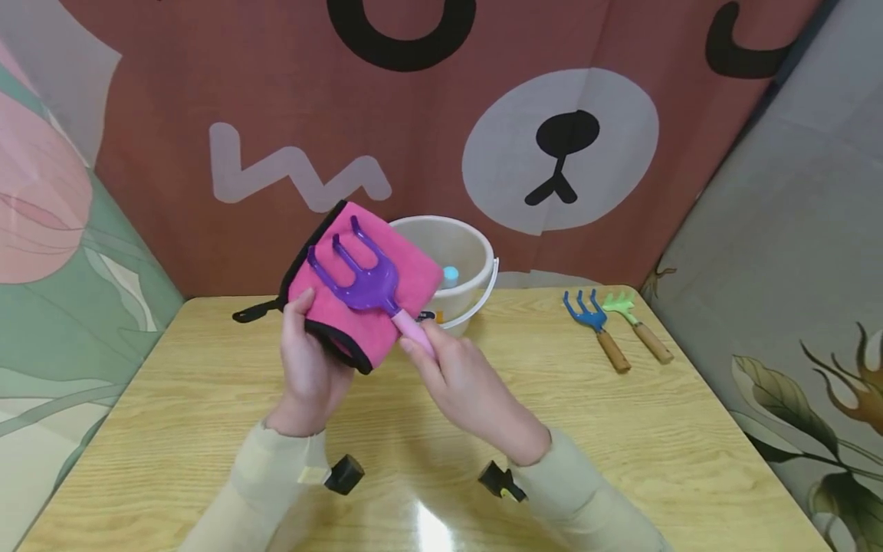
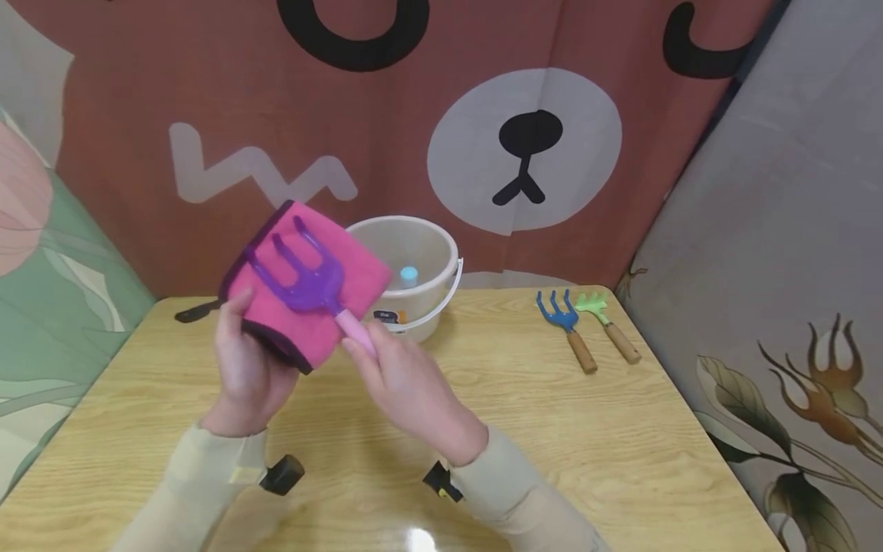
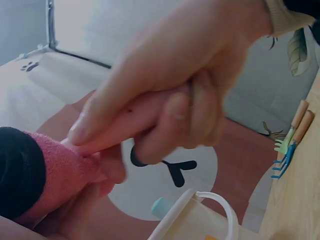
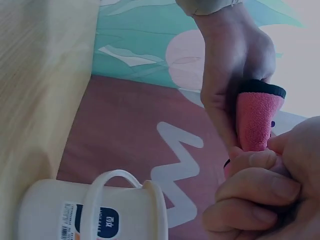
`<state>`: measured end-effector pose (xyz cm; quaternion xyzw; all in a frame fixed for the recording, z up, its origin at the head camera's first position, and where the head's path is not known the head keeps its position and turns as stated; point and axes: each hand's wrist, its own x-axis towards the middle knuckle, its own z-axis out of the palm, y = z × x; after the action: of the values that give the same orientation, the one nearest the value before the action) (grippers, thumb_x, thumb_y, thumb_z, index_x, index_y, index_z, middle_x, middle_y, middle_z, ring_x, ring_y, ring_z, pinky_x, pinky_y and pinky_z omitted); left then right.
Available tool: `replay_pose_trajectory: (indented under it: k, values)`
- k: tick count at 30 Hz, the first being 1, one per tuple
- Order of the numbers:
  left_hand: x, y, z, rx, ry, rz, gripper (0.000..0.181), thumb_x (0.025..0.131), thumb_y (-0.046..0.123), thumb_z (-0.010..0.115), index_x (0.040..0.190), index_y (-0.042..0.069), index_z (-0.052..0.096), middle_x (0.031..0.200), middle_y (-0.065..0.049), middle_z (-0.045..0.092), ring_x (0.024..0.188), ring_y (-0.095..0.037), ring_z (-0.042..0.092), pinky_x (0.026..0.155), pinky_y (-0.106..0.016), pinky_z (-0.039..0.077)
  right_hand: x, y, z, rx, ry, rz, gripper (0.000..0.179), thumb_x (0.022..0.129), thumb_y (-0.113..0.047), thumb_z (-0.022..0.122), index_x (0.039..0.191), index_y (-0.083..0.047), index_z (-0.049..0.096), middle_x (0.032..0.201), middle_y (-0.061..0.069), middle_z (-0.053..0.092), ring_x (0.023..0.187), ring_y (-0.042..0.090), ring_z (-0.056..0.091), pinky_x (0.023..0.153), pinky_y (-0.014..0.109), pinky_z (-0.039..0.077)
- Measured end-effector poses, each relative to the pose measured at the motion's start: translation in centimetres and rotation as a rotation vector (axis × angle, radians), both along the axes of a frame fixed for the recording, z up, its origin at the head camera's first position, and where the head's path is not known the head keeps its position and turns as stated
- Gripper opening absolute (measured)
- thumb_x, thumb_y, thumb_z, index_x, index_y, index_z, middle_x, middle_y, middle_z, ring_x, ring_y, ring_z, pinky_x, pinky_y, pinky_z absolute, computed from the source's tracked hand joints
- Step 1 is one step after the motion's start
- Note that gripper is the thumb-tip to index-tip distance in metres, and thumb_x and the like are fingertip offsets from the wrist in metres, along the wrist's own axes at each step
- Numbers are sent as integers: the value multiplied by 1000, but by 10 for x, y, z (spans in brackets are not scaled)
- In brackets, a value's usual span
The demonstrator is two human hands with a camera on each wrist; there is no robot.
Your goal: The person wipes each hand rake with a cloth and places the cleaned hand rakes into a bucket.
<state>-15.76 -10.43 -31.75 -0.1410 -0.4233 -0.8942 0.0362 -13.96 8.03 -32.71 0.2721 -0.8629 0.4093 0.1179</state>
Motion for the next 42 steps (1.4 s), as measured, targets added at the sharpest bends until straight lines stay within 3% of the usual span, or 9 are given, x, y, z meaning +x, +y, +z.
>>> replay_pose_trajectory:
  k: [6,14,20,25,29,33,42]
  values:
    - [3,6,-2,-41,-9,11,50,108,35,21,147,10,38,139,-11,54,125,-24,55,102,-37,46,-2,-1,5,24,25,-21,23,108,-28,51,90,-14,51,62,-5,39,51,5,35,45,27,35]
    - [4,3,2,-1,40,18,53,108,40,22,149,9,36,145,-14,47,129,-25,51,103,-37,45,-1,-4,5,19,-13,-11,24,108,-30,51,90,-15,52,63,-5,41,51,5,36,45,27,36]
    - [-3,-2,0,0,43,31,52,107,41,24,145,9,40,139,-14,50,121,-25,56,96,-37,50,-2,-3,3,40,-31,3,24,109,-31,50,92,-14,53,63,-4,42,50,5,37,44,27,36]
    - [-12,-9,0,52,30,87,45,106,39,30,137,10,46,133,-11,53,117,-24,57,94,-36,51,-2,-1,1,64,-77,14,25,109,-32,49,94,-14,55,64,-4,43,50,4,36,43,26,36]
    - [-19,-17,3,93,84,115,37,106,34,36,131,10,48,132,-11,53,117,-24,55,98,-36,47,1,1,0,65,-115,24,27,109,-35,48,93,-14,55,62,-5,41,48,4,34,42,25,34]
    - [-23,-26,9,69,154,128,28,106,25,35,124,9,50,131,-9,52,121,-24,50,105,-36,39,3,3,0,55,-135,42,30,109,-37,47,93,-14,57,62,-5,40,48,4,33,43,25,34]
    - [-19,-41,23,-23,207,215,22,103,19,39,108,8,58,115,-5,60,108,-19,55,98,-31,42,8,7,-2,79,-128,67,28,109,-38,46,94,-16,57,64,-5,41,50,4,33,44,25,34]
